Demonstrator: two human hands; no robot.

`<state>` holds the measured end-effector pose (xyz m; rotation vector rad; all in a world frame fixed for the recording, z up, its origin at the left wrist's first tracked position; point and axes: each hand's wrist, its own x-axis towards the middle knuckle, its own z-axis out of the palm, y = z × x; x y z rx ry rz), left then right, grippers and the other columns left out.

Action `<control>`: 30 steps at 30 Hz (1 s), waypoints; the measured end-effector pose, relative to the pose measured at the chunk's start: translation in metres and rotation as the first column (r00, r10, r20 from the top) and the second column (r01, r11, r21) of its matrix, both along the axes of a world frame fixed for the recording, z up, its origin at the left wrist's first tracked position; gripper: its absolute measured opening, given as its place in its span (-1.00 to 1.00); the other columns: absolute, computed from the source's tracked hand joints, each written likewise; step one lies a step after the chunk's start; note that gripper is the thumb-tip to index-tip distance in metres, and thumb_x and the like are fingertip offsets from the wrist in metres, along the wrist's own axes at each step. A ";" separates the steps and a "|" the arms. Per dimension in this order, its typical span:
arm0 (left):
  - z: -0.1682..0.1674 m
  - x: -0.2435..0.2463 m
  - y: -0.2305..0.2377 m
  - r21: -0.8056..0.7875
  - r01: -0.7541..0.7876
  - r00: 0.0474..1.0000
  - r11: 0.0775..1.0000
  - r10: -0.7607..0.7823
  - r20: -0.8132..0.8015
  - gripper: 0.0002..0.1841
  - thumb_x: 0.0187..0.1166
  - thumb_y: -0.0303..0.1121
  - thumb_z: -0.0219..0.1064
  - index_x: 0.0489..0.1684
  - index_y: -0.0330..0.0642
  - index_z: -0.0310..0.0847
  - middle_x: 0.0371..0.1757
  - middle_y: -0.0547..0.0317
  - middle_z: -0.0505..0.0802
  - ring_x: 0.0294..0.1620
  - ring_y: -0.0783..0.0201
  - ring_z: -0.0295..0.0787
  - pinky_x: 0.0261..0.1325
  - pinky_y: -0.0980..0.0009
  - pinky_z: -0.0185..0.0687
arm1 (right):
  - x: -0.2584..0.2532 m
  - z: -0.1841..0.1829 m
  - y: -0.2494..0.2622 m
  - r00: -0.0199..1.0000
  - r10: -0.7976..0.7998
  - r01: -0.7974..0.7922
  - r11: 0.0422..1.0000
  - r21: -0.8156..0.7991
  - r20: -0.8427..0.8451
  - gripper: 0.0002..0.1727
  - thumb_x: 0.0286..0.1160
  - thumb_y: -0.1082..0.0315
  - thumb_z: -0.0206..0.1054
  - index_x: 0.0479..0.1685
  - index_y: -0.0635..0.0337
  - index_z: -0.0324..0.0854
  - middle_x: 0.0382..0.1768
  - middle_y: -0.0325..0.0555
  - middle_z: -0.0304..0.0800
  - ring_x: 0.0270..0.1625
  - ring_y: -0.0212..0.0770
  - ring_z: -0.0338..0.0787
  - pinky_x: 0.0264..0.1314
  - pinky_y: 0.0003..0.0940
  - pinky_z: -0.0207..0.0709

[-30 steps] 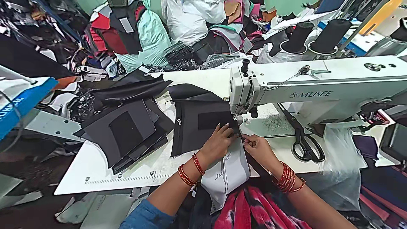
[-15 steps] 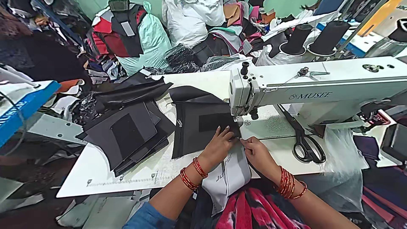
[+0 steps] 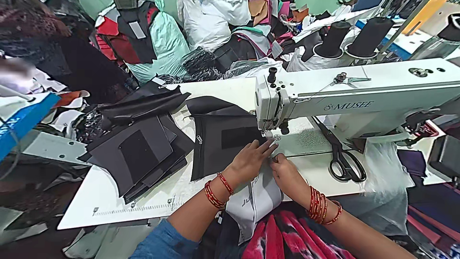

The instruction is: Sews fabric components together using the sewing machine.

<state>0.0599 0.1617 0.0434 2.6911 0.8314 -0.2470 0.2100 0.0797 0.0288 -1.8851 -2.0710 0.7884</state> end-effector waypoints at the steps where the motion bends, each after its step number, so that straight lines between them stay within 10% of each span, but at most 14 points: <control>1: 0.002 0.002 0.001 -0.007 0.014 0.999 1.000 -0.015 -0.051 0.04 0.14 -0.75 0.43 0.87 -0.19 0.09 0.88 -0.02 0.22 0.58 -0.27 0.41 0.43 -0.12 0.43 | 0.000 0.000 0.000 1.000 -0.003 0.003 1.000 -0.001 -0.003 -0.64 0.55 0.62 0.11 0.21 0.54 0.70 0.21 0.46 0.61 0.09 0.22 0.78 0.16 -0.08 0.66; 8: -0.033 -0.023 -0.004 0.164 0.019 0.945 0.986 -0.071 0.318 -0.31 0.17 -0.83 0.27 0.48 -0.36 0.60 0.58 -0.05 0.67 0.53 -0.18 0.60 0.49 0.06 0.55 | -0.003 -0.006 -0.002 0.999 -0.029 0.027 0.998 0.063 0.029 -0.64 0.59 0.61 0.12 0.26 0.49 0.70 0.18 0.43 0.66 0.00 0.19 0.83 0.06 -0.10 0.72; 20: -0.036 -0.029 0.009 -0.012 -0.007 0.895 1.000 0.011 0.446 -0.35 0.16 -0.86 0.25 0.41 -0.41 0.66 0.54 -0.17 0.70 0.71 -0.18 0.44 0.81 0.09 0.16 | -0.006 -0.010 0.013 0.999 -0.041 0.038 0.994 0.100 0.033 -0.61 0.57 0.62 0.13 0.31 0.46 0.69 0.12 0.39 0.68 -0.05 0.15 0.84 0.00 -0.14 0.74; 30: -0.040 -0.019 0.036 -0.020 -0.113 0.854 0.993 0.107 0.509 -0.49 0.28 -0.85 0.20 0.25 -0.41 0.74 0.37 -0.27 0.78 0.58 -0.24 0.58 0.68 0.03 0.39 | -0.005 0.009 0.049 0.998 -0.053 0.056 0.993 -0.101 0.023 -0.55 0.68 0.59 0.03 0.50 0.44 0.53 0.37 0.39 0.55 0.30 0.17 0.70 0.37 -0.14 0.58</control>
